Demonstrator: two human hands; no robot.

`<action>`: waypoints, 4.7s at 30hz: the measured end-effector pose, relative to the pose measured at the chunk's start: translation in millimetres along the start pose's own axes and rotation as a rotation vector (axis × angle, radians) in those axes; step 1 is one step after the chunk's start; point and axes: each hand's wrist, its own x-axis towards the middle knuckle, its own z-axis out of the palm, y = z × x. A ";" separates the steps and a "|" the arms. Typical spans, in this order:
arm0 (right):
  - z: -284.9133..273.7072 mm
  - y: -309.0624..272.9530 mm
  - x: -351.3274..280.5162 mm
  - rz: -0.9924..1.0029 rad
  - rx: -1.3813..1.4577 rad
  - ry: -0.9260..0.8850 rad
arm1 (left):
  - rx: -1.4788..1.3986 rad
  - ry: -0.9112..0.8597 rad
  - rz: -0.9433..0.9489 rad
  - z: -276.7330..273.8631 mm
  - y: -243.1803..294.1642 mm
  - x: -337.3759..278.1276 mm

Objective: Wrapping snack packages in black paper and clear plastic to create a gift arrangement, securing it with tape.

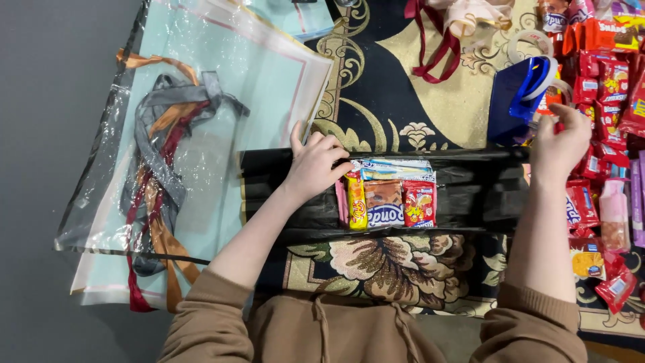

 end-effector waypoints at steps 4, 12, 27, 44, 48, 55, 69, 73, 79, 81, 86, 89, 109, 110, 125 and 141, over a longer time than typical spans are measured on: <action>-9.3 30.1 14.3 0.265 0.162 -0.080 | 0.035 -0.005 0.003 4.3 -2.5 -2.9; -16.7 5.0 23.3 0.776 0.456 -0.370 | 0.215 0.113 0.079 5.2 4.2 -12.8; -13.4 -11.6 49.7 1.062 0.451 -0.498 | 0.249 0.146 0.103 5.5 6.7 -13.8; -10.9 -11.9 -4.8 1.146 0.747 -0.082 | 0.260 0.158 0.109 8.1 7.8 -15.7; 4.5 -5.2 -14.4 1.270 0.795 -0.052 | 0.248 0.147 0.093 8.0 8.1 -15.5; 0.8 -20.6 -21.6 1.289 0.903 0.106 | 0.224 0.136 0.077 8.6 7.4 -15.9; 21.9 -8.8 -29.9 1.191 0.775 0.073 | 0.200 0.116 0.062 8.7 9.6 -16.2; 26.8 -2.7 -30.3 1.187 0.766 0.074 | 0.202 0.111 0.060 8.4 9.6 -15.7; 30.4 4.9 -28.8 1.146 0.714 0.041 | 0.192 0.105 0.052 8.5 9.9 -14.5; 31.3 5.7 -27.6 1.126 0.697 0.042 | 0.192 0.102 0.053 8.7 9.9 -15.2; 29.4 3.2 -26.8 1.119 0.636 0.001 | 0.163 0.061 0.026 6.4 10.9 -15.8; 32.5 7.0 -23.5 1.117 0.619 0.012 | 0.161 0.068 0.028 5.3 12.0 -14.5; 76.3 70.5 -34.8 1.240 0.685 0.184 | 0.189 0.070 0.031 2.0 17.7 -12.3; 62.7 53.3 -29.3 1.104 0.615 0.068 | 0.179 0.058 0.022 1.5 17.5 -10.1; 5.2 -241.5 -73.1 0.514 0.818 -0.697 | 0.140 0.165 0.041 27.5 6.0 -18.2; 39.6 -270.2 -85.4 0.747 0.913 -1.001 | 0.158 0.202 0.055 21.8 11.3 -18.8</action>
